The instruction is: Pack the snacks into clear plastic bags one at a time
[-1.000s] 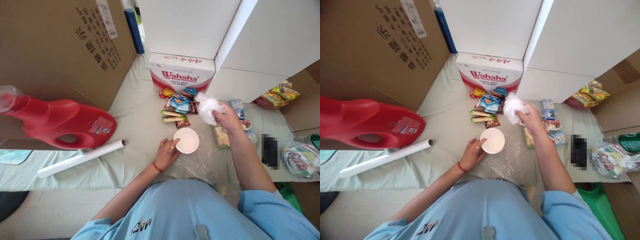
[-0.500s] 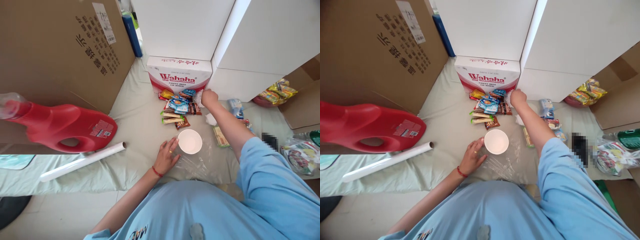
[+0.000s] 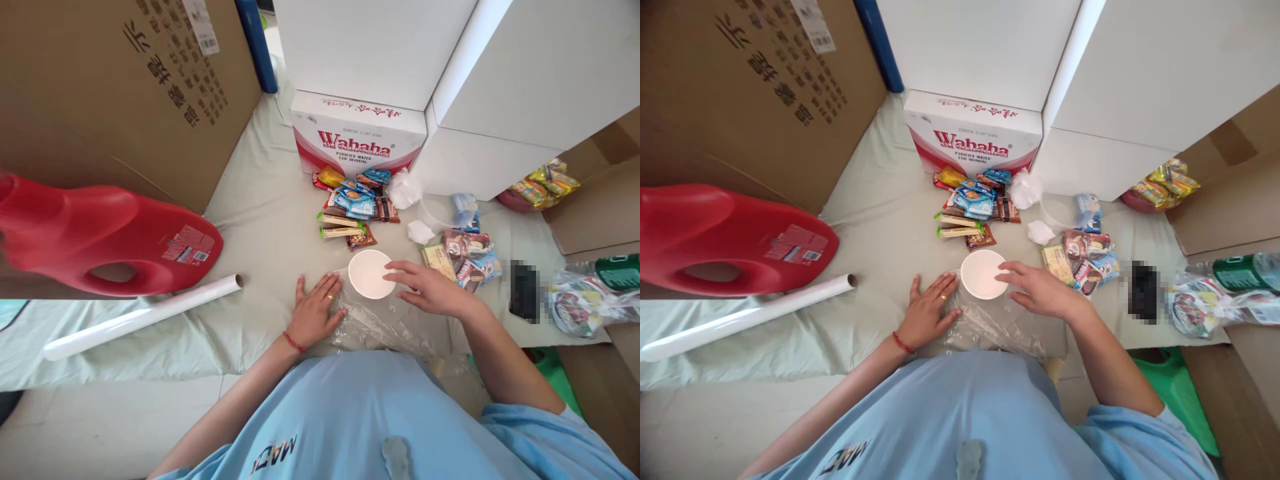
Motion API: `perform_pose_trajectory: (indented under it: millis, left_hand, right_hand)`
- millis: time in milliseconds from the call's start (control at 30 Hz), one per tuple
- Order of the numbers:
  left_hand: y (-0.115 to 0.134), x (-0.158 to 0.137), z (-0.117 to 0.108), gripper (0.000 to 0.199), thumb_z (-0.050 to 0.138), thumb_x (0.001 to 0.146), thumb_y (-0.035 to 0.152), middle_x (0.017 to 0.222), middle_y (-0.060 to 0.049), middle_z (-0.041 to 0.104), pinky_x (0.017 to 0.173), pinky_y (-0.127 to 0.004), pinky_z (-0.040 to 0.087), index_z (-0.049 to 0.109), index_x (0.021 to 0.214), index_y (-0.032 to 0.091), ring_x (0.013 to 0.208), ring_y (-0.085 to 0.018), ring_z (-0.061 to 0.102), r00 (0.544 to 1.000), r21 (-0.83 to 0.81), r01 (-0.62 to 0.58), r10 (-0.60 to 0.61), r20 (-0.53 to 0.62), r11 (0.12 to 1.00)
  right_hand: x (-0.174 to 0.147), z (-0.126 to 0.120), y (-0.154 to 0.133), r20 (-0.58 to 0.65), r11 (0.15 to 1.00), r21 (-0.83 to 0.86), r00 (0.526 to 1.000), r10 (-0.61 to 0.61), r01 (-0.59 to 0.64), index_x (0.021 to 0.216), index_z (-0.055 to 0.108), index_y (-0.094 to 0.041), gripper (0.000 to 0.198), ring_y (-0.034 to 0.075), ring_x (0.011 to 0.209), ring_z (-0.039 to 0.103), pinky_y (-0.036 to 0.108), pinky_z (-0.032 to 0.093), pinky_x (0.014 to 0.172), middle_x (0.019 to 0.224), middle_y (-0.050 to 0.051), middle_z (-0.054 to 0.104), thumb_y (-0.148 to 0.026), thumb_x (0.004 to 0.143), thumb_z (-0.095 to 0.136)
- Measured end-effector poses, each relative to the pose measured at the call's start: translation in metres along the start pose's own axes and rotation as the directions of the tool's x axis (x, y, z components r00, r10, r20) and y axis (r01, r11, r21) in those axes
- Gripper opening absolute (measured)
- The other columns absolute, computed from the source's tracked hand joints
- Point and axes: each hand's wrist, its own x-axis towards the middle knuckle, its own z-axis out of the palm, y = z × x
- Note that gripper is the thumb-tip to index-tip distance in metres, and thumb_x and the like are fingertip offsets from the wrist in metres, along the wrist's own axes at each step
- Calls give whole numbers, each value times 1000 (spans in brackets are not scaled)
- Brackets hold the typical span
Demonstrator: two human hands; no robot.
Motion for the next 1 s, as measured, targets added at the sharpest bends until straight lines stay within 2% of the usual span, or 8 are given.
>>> perform_pose_trajectory:
  millis: [100,200,300,433,533,667,833,1000]
  left_hand:
    - [-4,-3,0,76,55,97,60,170,-18,35,125,-75,-6,39,162,25,156,-37,37,998,55,-45,42,52,998]
    - [-7,-8,1,90,58,92,71,173,-18,28,124,-76,-7,34,165,24,158,-39,32,993,96,-63,53,106,993]
    - [-9,-16,3,106,61,84,80,173,-20,24,125,-75,-6,29,167,21,159,-40,29,990,120,-60,43,137,991]
    - [-11,-24,4,116,65,79,81,173,-21,24,126,-74,-3,25,168,19,160,-42,28,988,144,-56,34,151,988]
    - [-10,-23,3,115,68,79,77,173,-23,23,126,-74,-3,23,169,20,160,-42,28,987,149,-32,8,159,988]
    - [-6,-16,0,121,69,77,80,173,-25,22,125,-74,-2,20,169,18,160,-42,26,982,126,0,-24,185,992]
    - [-7,-14,-3,129,67,73,87,173,-27,18,125,-74,-3,17,169,17,161,-44,22,978,124,0,-26,207,992]
    - [-18,-16,-11,134,71,66,88,174,-26,15,123,-75,-7,20,169,20,162,-45,18,955,132,-82,39,294,988]
  right_hand:
    - [-11,31,2,-6,993,-80,997,83,-83,131,70,-26,36,25,115,72,38,61,90,151,12,60,-17,98,58]
    - [-12,45,6,-141,995,-71,988,66,-76,115,74,-21,27,24,108,72,39,60,90,126,13,73,-14,100,52]
    - [-9,41,10,-306,991,-70,948,84,-110,114,72,-20,27,25,107,70,40,58,93,114,12,75,-13,101,50]
    - [5,26,21,-392,935,-115,880,267,-334,113,73,-19,27,28,106,68,43,57,94,110,14,73,-13,99,51]
    - [17,18,22,-406,909,-81,846,345,-409,128,69,-15,35,30,114,67,46,57,99,135,20,65,-13,97,52]
    - [16,22,-3,-510,950,4,817,270,-312,145,59,-20,43,29,127,63,48,54,107,155,19,51,-22,103,47]
    - [-19,66,-21,-254,984,-65,956,143,-164,152,55,-23,47,31,146,49,54,43,121,156,14,56,-34,106,49]
    - [-60,105,21,-180,905,-174,916,358,-388,161,45,-23,57,34,160,29,62,28,128,170,12,38,-43,107,46]
